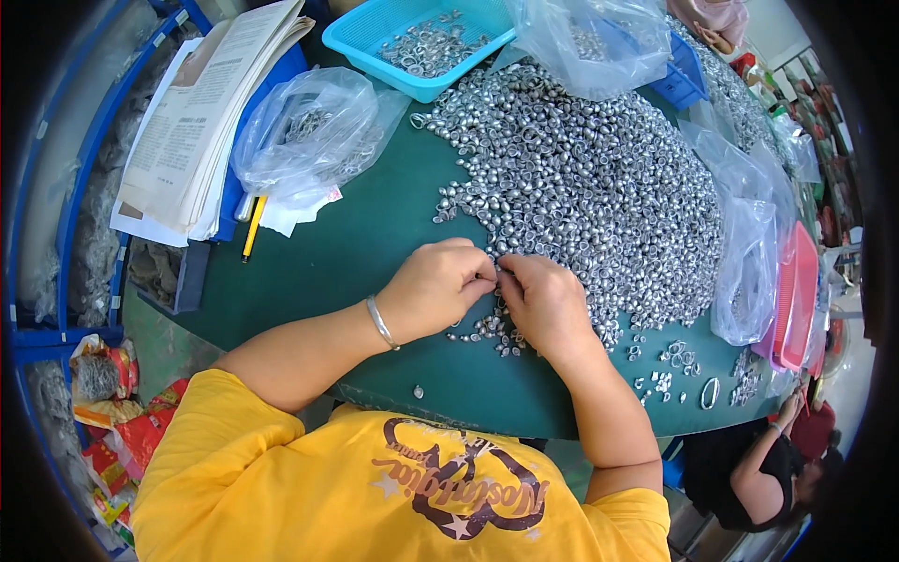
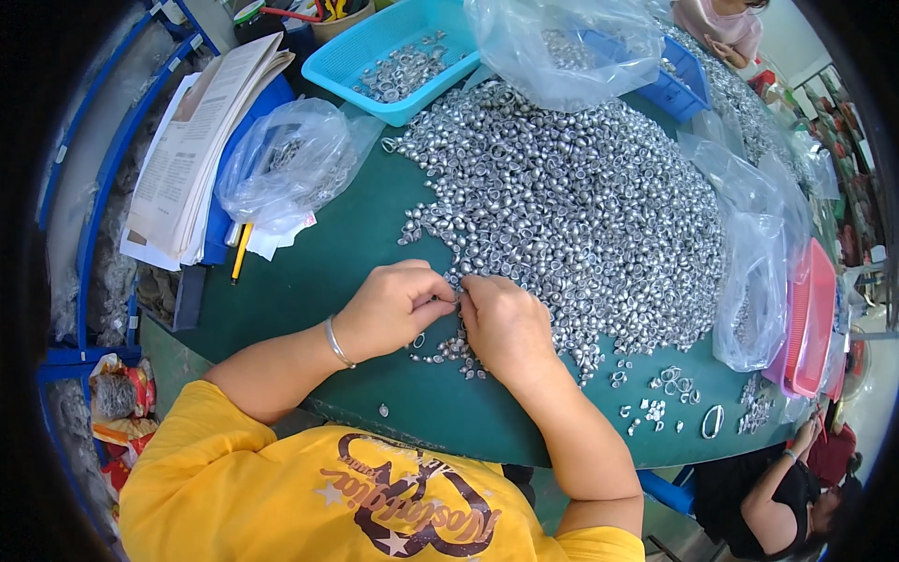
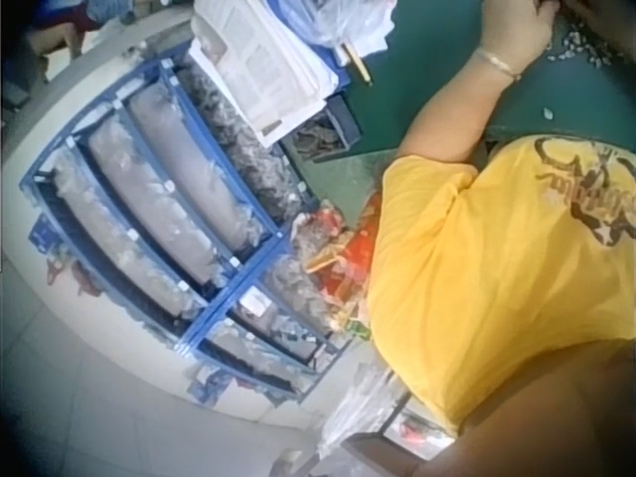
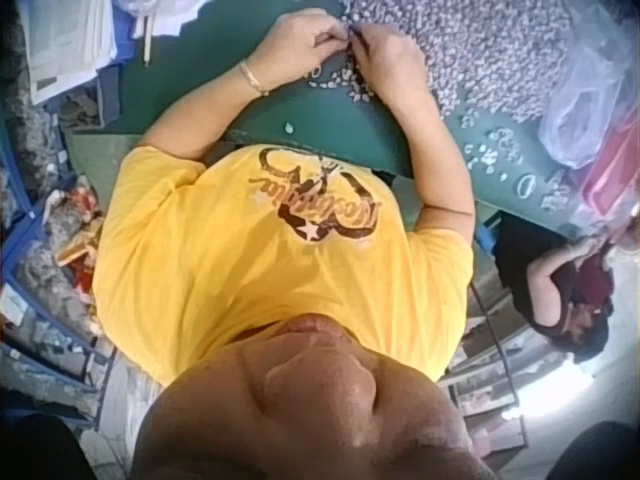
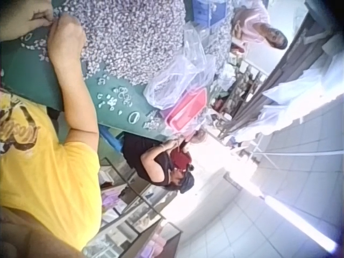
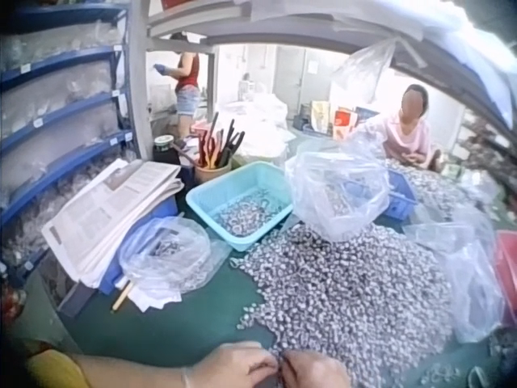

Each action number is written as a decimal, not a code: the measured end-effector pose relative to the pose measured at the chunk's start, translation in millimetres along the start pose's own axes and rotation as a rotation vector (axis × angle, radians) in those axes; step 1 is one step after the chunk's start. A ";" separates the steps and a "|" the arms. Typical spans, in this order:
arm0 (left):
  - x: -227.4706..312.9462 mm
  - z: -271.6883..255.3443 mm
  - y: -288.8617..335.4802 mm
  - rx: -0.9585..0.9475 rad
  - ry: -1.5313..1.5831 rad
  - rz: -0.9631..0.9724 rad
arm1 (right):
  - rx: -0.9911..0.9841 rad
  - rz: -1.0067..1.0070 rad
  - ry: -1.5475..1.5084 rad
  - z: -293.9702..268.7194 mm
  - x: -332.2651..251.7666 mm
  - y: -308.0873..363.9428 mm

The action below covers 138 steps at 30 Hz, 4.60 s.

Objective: The person sorts through a large pile of small silver-colored metal components on a green table by hand, picking them up one by one and moving them into different clusters or containers.

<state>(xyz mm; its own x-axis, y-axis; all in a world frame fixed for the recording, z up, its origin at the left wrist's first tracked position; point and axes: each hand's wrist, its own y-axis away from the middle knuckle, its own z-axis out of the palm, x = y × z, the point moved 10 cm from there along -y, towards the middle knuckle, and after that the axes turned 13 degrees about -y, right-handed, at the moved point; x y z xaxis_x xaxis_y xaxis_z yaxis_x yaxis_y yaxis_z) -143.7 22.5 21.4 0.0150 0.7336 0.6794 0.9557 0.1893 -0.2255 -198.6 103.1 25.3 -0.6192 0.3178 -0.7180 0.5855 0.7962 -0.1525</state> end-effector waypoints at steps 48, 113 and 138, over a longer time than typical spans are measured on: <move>-69.3 5.4 4.6 0.042 1.288 -0.687 | -0.031 0.051 -0.258 3.5 6.3 -31.4; -64.6 10.5 -8.2 0.013 1.516 -0.309 | -0.057 0.443 -1.056 14.2 29.7 -31.9; -69.2 -45.2 -19.5 0.119 -0.277 -0.203 | -0.076 0.415 -0.711 14.5 25.5 -33.2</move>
<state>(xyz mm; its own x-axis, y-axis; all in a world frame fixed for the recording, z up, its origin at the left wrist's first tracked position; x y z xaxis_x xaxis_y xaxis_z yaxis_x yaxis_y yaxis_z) -150.1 -61.4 10.3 -0.2677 0.8191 0.5074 0.8896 0.4123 -0.1963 -226.2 77.3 2.3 0.1334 0.2122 -0.9681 0.6412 0.7263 0.2476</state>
